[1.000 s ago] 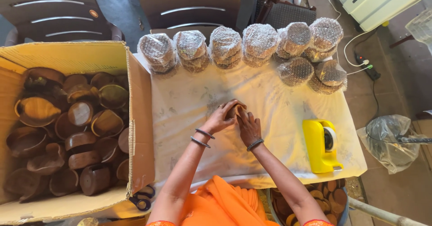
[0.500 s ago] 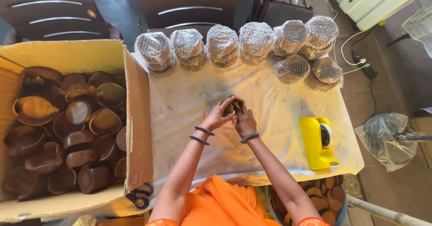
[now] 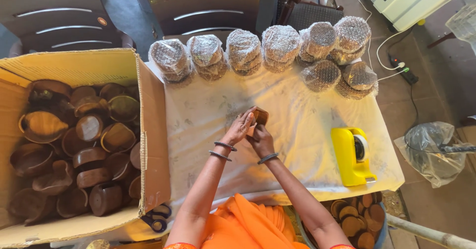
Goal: Wrapping small wooden or ceramic bowls in bubble wrap and cleaning them with a cloth.
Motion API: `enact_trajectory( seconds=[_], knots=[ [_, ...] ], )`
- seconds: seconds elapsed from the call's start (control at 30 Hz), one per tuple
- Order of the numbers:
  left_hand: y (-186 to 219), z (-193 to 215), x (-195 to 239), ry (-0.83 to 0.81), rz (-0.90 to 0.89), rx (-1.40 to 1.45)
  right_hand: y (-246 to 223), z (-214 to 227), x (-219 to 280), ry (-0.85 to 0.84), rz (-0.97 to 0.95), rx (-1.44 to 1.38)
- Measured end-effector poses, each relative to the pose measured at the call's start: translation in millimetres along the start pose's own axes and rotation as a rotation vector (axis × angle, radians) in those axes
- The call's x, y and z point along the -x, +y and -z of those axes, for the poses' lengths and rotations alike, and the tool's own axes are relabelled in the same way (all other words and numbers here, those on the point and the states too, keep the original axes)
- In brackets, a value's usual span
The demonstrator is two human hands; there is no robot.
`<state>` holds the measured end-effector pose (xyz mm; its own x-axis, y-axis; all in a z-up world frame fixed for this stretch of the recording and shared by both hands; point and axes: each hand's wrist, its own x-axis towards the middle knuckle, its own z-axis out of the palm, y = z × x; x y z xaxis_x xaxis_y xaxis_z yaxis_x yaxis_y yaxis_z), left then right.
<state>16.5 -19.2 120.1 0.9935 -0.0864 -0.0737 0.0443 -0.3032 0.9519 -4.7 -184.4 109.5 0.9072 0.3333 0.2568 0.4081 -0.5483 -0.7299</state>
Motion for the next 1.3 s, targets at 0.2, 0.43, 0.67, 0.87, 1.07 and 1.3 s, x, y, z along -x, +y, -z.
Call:
enact_trajectory(
  seconds=[0.2, 0.43, 0.67, 0.87, 1.07, 1.3],
  knots=[
    [27.9, 6.4, 8.1, 0.001, 0.079, 0.077, 24.5, 14.4, 19.9, 0.066, -0.35, -0.641],
    [57.8, 24.4, 13.9, -0.05, 0.25, 0.051, 16.5, 59.8, 4.7, 0.472, -0.49, -0.846],
    [5.1, 4.1, -9.8, -0.071, 0.11, -0.163, -30.0, 70.4, -30.5, 0.246, 0.224, 0.225],
    [33.8, 7.1, -3.8, -0.151, 0.087, -0.413, -10.1, 39.4, -21.2, -0.262, 0.346, 0.624],
    [46.4, -13.7, -4.5, -0.109, -0.011, -0.41, 60.7, -0.5, -3.8, -0.186, 0.235, 0.749],
    [29.3, -14.0, -4.2, -0.062, -0.025, -0.348, 49.7, 16.6, -25.4, -0.248, 0.214, 0.494]
  ],
)
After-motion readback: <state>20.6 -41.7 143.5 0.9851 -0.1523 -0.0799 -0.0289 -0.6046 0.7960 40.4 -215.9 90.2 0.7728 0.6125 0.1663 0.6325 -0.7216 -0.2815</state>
